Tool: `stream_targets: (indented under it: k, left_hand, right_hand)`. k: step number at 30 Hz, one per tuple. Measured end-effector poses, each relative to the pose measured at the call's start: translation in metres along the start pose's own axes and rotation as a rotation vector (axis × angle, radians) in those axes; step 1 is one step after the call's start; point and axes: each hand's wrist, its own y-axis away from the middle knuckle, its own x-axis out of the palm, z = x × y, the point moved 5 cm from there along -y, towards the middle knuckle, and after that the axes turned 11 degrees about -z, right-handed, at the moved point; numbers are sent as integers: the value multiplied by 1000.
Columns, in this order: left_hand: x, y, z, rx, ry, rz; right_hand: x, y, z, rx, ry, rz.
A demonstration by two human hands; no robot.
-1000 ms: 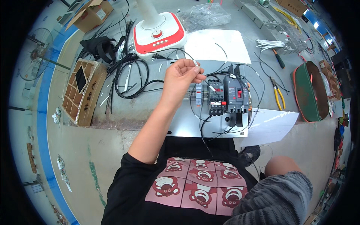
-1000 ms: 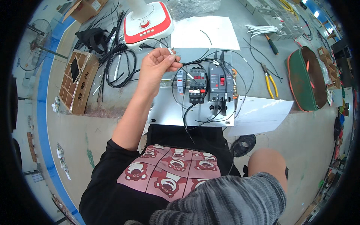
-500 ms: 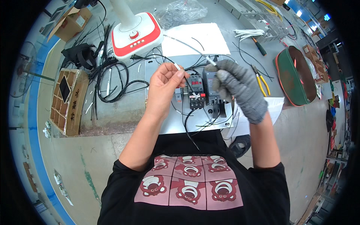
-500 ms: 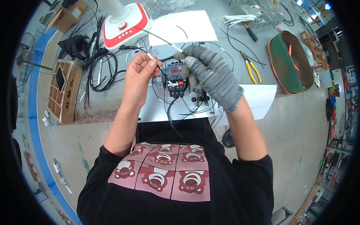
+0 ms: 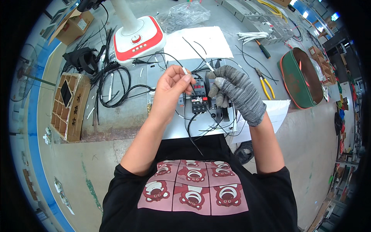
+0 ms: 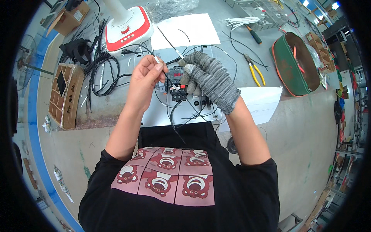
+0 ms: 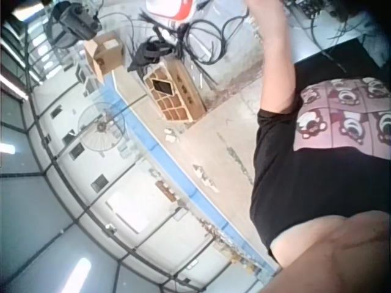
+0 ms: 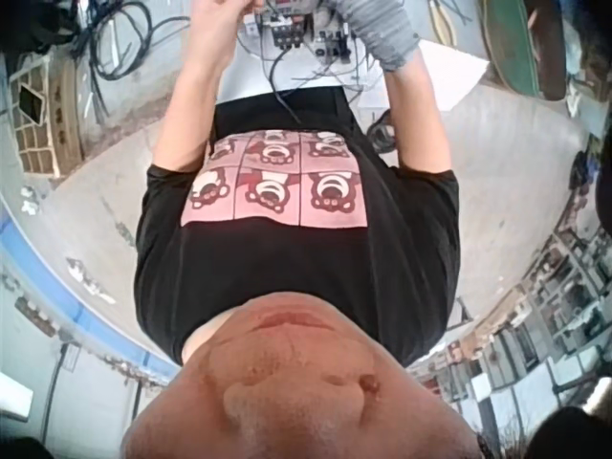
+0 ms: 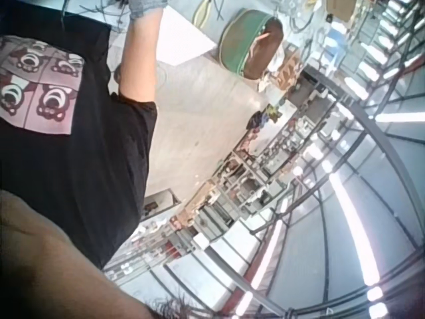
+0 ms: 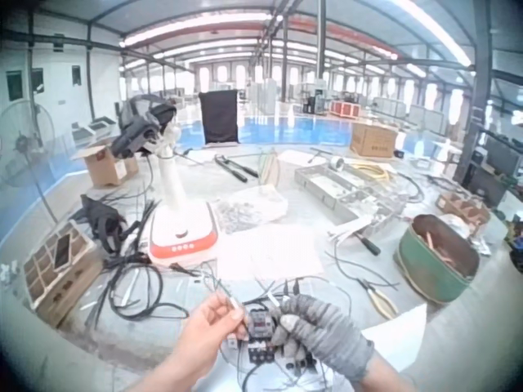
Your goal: The person strips insulation from black wires and connects them to terminals on a control box. They repeatedly reference a schematic diagram on the table while organizing and securing the wires.
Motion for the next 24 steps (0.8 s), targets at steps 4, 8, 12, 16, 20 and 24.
stream_targets:
  k: [4,8,12,16,20,24]
  left_hand:
    - [14,10,-7,-57,81,75]
    - [26,8,-15,37,58,142]
    - [39,5,-31,158,8,64]
    - [43,2,-39,183,12,89]
    - [26,-5,-50,220,55,56]
    - [9,-8,-67,260,33,42]
  right_hand:
    - [3,-6,-5,-2,36,-61]
    - [5,-13,-4,-88,101,-74]
    - [1,-12,9,-125,54,-49]
    - [-10,4,20,-196,63,-20]
    - [-25,10,0,-185,1,155]
    - [-19,11,-36,-192,44,161]
